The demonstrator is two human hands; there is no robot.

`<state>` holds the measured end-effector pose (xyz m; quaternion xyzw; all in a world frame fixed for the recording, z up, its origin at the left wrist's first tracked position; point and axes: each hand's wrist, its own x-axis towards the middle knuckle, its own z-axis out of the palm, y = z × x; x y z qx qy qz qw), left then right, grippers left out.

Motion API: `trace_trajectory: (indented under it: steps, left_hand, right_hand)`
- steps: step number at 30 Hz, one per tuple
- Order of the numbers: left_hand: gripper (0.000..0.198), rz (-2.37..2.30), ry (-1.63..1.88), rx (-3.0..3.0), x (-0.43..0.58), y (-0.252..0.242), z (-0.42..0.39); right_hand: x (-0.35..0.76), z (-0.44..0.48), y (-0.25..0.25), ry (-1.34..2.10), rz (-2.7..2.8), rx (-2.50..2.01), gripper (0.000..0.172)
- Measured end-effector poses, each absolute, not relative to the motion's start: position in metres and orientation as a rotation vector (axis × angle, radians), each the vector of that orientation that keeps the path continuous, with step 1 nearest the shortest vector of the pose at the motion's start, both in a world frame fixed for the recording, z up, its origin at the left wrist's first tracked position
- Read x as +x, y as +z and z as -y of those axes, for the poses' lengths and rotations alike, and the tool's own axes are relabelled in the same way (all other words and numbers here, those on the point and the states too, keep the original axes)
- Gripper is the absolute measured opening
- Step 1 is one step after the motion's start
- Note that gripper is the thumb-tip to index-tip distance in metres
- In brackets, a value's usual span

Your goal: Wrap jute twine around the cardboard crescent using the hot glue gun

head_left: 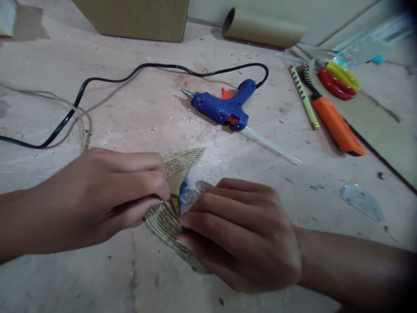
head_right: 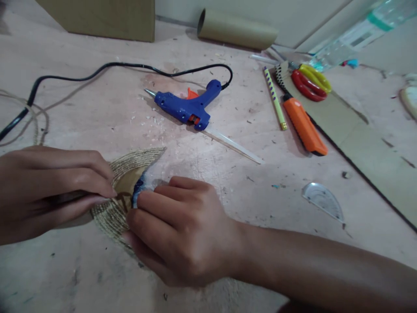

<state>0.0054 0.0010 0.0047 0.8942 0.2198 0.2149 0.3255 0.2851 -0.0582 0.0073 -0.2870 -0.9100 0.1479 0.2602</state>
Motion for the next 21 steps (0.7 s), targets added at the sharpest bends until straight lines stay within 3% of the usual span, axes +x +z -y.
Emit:
trace_trajectory:
  steps: [21]
  left_hand:
    - [0.02,-0.583,0.547,2.257,0.0046,0.003,-0.0028]
  right_hand:
    - [0.2871,0.0582,0.0076,0.446,2.454,-0.781,0.012]
